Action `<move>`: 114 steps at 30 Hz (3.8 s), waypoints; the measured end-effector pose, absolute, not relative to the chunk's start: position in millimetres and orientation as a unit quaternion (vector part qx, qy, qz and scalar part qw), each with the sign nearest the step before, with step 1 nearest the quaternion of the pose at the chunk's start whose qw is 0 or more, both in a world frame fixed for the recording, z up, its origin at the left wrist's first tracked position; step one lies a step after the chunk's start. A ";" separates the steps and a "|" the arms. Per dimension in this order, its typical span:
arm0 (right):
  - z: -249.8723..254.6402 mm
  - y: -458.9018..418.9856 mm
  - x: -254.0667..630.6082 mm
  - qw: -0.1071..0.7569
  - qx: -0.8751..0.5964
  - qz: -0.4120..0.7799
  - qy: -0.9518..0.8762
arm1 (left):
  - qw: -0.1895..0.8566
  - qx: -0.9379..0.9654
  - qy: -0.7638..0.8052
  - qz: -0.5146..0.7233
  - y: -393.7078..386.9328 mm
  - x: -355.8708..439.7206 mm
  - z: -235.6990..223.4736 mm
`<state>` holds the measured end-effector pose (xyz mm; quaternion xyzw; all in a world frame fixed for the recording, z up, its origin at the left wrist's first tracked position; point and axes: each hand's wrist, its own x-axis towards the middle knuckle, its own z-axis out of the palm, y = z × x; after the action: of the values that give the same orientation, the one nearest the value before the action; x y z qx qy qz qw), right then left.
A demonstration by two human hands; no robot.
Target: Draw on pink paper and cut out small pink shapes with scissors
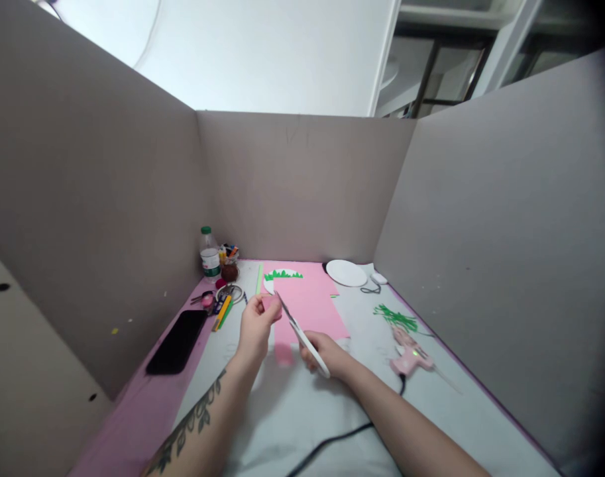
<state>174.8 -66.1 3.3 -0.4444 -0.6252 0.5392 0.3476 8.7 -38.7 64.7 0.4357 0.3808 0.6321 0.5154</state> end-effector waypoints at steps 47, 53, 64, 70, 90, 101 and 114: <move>-0.6 -65.7 173.7 0.359 -0.439 0.535 -0.626 | 0.510 0.437 0.382 0.634 -38.2 10.9 62.0; 1.5 -66.0 173.0 0.357 -0.443 0.537 -0.622 | 0.507 0.443 0.383 0.632 -37.6 11.3 60.6; -0.3 -64.7 174.2 0.354 -0.449 0.535 -0.622 | 0.504 0.453 0.387 0.626 -36.9 9.4 61.2; 3.2 -66.4 175.2 0.352 -0.449 0.531 -0.627 | 0.503 0.455 0.389 0.624 -38.2 9.0 62.9; 0.6 -64.7 177.2 0.350 -0.445 0.535 -0.627 | 0.499 0.466 0.391 0.617 -39.0 9.3 63.6; 0.4 -64.7 178.0 0.346 -0.445 0.531 -0.633 | 0.500 0.466 0.391 0.617 -39.3 9.8 64.4; -1.7 -63.9 177.7 0.348 -0.442 0.538 -0.628 | 0.497 0.473 0.393 0.612 -36.7 9.3 59.4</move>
<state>177.7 -63.9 -1.7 -0.4421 -0.6276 0.5380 0.3482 9.3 -36.7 59.4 0.4728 0.3932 0.6124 0.4968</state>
